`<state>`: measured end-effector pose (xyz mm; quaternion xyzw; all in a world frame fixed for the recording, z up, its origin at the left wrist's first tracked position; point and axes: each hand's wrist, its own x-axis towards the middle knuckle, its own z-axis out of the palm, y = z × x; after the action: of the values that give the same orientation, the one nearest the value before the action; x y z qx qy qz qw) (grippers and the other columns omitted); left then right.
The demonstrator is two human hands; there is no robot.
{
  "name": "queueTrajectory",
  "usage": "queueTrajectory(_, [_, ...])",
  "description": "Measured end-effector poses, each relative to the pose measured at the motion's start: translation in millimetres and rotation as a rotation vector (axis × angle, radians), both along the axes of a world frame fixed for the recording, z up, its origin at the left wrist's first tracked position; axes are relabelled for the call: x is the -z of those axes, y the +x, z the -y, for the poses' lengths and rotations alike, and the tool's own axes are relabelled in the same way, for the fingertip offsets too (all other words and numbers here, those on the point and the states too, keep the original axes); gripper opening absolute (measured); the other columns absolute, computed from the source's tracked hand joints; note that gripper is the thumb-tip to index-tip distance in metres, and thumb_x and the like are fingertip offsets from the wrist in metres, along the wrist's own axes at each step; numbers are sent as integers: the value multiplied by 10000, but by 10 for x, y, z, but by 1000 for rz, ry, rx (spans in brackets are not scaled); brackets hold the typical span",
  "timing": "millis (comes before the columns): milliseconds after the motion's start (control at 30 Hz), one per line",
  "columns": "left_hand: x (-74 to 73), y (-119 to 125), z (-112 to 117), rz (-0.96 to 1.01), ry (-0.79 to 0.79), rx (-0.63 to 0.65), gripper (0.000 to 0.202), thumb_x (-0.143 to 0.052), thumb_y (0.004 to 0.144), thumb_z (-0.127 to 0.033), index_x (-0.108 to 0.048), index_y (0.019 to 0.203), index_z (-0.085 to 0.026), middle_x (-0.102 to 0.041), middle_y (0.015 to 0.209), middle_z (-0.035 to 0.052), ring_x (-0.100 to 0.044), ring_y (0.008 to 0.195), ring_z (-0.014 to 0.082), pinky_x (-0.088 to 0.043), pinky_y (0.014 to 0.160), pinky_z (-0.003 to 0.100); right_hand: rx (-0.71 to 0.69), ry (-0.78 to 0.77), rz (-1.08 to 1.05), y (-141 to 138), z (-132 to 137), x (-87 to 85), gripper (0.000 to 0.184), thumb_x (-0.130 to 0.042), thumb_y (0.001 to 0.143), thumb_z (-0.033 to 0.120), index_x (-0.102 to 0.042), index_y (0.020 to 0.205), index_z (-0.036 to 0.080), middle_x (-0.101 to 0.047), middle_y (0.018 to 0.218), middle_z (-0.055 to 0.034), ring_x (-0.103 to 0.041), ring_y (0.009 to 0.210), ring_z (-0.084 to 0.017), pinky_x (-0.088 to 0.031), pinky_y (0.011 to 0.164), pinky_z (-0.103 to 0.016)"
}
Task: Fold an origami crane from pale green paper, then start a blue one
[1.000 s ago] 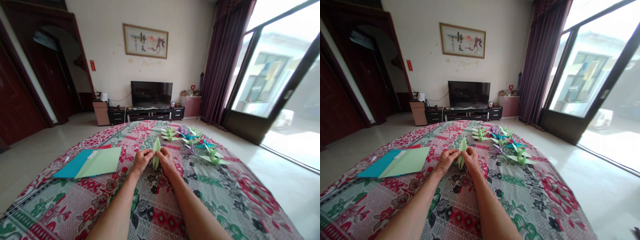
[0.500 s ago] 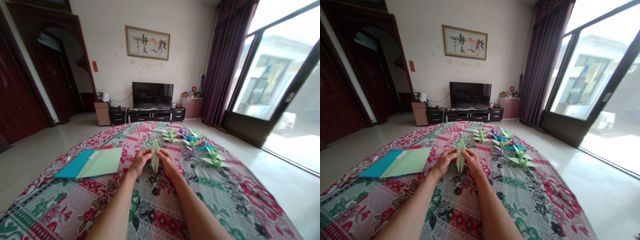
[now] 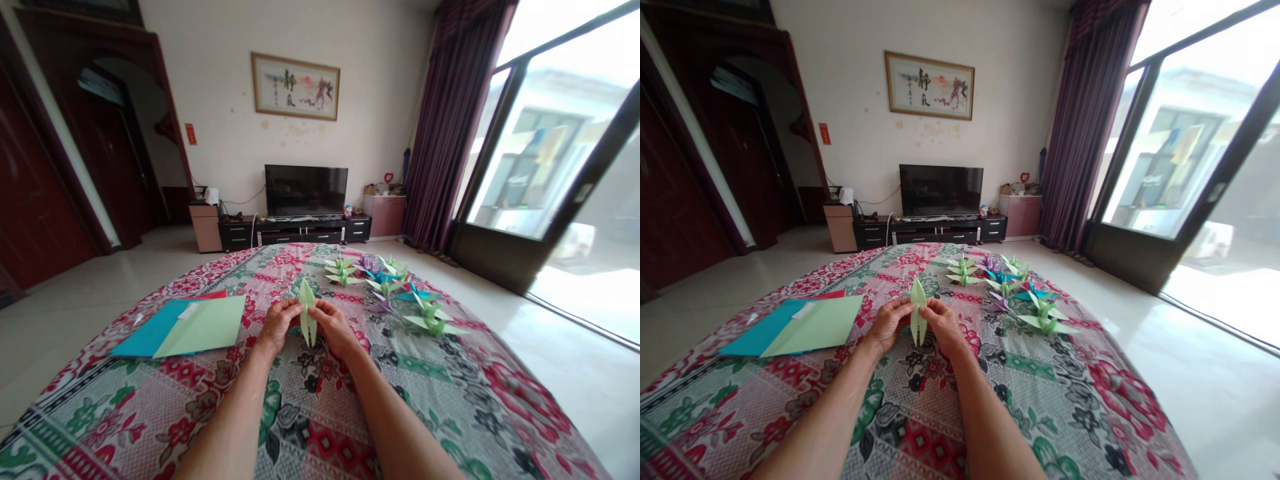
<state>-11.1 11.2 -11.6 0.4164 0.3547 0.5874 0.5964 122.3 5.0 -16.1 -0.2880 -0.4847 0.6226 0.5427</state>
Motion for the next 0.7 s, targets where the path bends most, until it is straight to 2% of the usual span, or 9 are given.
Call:
queueTrajectory(200, [14,18,-15,-37,38,-23,277,-730,577,-324,-678,787,-152,-644,581,-14,-568,491,126,-447,508,244,45,-8,1,-21,-11,17,303,-746,603,360,-635,823,184,-644,651,26,-541,520,-99,-430,524,-217])
queueTrajectory(367, [11,34,-19,-5,4,-82,256,-742,562,-367,-644,644,-146,-600,512,-30,-511,430,98,-409,456,226,-17,2,5,-46,-21,29,295,-758,592,345,-629,795,175,-631,640,33,-521,504,-82,-421,515,-204])
queueTrajectory(467, [-9,35,-8,44,-28,-52,257,-761,534,-354,-641,632,-149,-612,521,-25,-523,449,103,-416,472,232,-49,-25,-37,-52,-22,34,312,-754,595,349,-625,822,178,-627,652,30,-537,522,-92,-427,517,-208])
queueTrajectory(600, [-6,34,-7,17,-27,-61,251,-760,537,-350,-635,624,-151,-606,510,-29,-514,437,103,-408,461,232,-101,-33,-55,-52,0,21,324,-746,604,340,-619,855,180,-632,691,22,-547,541,-99,-440,538,-223])
queueTrajectory(700, [16,28,-16,3,-21,-68,250,-754,548,-352,-623,630,-155,-593,502,-36,-509,431,104,-404,456,233,-90,-30,-21,-55,12,8,326,-760,580,321,-610,831,177,-626,670,31,-531,515,-88,-426,527,-217])
